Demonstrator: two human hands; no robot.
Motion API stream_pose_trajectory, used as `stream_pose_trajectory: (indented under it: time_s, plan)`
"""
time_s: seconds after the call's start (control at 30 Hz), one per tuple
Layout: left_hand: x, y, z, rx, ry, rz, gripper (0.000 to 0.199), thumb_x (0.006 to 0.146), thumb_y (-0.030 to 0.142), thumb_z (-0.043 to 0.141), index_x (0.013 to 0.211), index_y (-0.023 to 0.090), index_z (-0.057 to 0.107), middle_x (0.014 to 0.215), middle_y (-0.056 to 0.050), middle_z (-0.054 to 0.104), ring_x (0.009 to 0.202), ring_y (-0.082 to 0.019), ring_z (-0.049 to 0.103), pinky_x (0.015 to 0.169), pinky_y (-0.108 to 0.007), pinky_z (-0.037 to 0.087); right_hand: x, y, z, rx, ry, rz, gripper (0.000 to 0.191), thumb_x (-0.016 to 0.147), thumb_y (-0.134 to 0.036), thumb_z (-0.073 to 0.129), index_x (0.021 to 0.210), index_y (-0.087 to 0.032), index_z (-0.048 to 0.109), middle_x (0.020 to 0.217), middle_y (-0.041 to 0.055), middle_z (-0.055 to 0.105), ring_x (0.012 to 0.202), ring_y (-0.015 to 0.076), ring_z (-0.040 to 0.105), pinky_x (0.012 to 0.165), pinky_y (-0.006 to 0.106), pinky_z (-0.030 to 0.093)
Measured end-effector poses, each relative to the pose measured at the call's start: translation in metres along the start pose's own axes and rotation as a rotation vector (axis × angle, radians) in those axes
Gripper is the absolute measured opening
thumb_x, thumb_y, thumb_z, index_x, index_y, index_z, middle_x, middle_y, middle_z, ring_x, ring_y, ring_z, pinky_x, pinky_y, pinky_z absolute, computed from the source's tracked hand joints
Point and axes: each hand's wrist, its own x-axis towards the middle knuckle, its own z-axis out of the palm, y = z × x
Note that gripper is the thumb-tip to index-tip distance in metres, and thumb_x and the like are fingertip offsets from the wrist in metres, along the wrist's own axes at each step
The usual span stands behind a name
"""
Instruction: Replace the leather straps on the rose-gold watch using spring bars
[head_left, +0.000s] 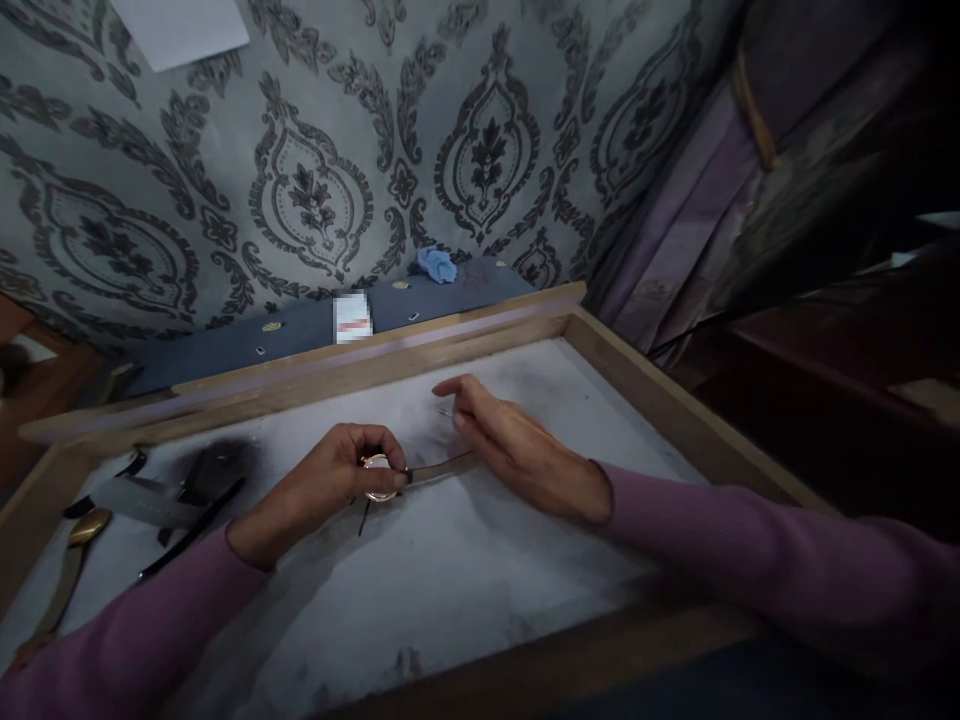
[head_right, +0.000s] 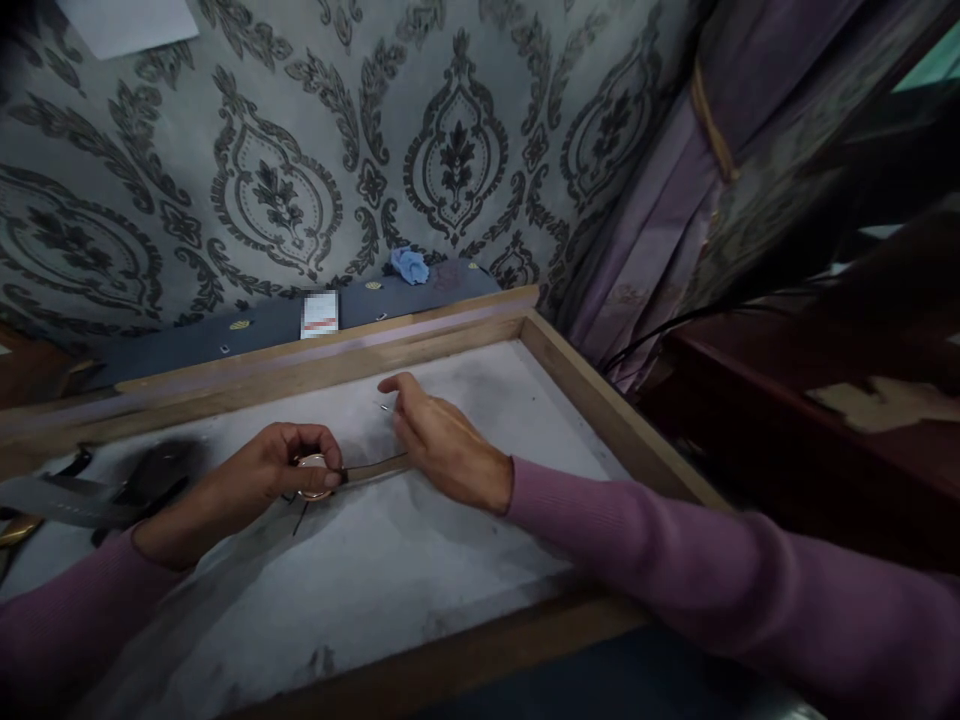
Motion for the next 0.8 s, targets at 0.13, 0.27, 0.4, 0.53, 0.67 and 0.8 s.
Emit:
stream_pose_trajectory:
  time_s: [0.13,0.27,0.4,0.53,0.67,0.8]
  plan:
    - [0.001,0.0,0.0,-0.017,-0.002,-0.018,0.019,0.059,0.024,0.073,0.068,0.015,0.059,0.057,0.005,0.056,0.052,-0.009,0.045,0.054,-0.021,0.032,0.007,0.011,-0.003,0.292,-0.05,0.087,0.024,0.086,-0.013,0.044,0.11,-0.016,0.046,0.076,0.0008,0.06,0.066,0.0132,0.057,0.061,0.025,0.044]
    - [0.0,0.002,0.001,-0.036,-0.005,-0.014,0.018,0.058,0.023,0.073,0.066,0.015,0.058,0.056,0.005,0.056,0.052,-0.008,0.044,0.052,-0.021,0.031,0.009,0.012,0.0,0.465,-0.094,0.068,0.004,0.086,-0.02,0.053,0.088,-0.017,0.055,0.073,0.001,0.063,0.069,0.0136,0.062,0.064,0.024,0.047]
    - [0.0,0.001,0.0,-0.04,-0.01,0.01,0.015,0.059,0.022,0.072,0.065,0.015,0.059,0.058,0.005,0.056,0.052,-0.008,0.045,0.053,-0.021,0.032,0.003,0.001,-0.001,0.299,-0.079,-0.014,0.009,0.088,-0.021,0.054,0.082,-0.017,0.058,0.062,-0.0021,0.06,0.058,0.0106,0.057,0.056,0.021,0.042]
    - [0.001,-0.001,-0.002,-0.096,-0.023,0.018,0.015,0.058,0.019,0.072,0.065,0.015,0.06,0.057,0.005,0.056,0.051,-0.008,0.046,0.054,-0.021,0.034,-0.004,-0.014,-0.005,0.278,-0.181,0.045,0.016,0.093,-0.025,0.048,0.079,-0.017,0.052,0.045,-0.0067,0.05,0.039,0.0077,0.049,0.044,0.017,0.038]
    - [0.002,-0.001,-0.004,-0.15,-0.022,0.033,0.015,0.056,0.018,0.072,0.063,0.015,0.06,0.055,0.005,0.057,0.051,-0.008,0.047,0.053,-0.021,0.035,-0.007,-0.023,-0.005,0.33,-0.335,0.116,0.016,0.094,-0.028,0.043,0.096,-0.016,0.053,0.049,-0.0051,0.054,0.037,0.0082,0.05,0.037,0.016,0.04]
    - [0.003,-0.001,-0.004,-0.175,-0.041,0.06,0.016,0.055,0.021,0.072,0.062,0.015,0.06,0.053,0.005,0.057,0.05,-0.008,0.048,0.054,-0.022,0.036,-0.006,-0.024,-0.002,0.359,-0.38,0.121,0.021,0.093,-0.03,0.044,0.097,-0.012,0.055,0.056,-0.0022,0.056,0.043,0.0094,0.057,0.039,0.017,0.045]
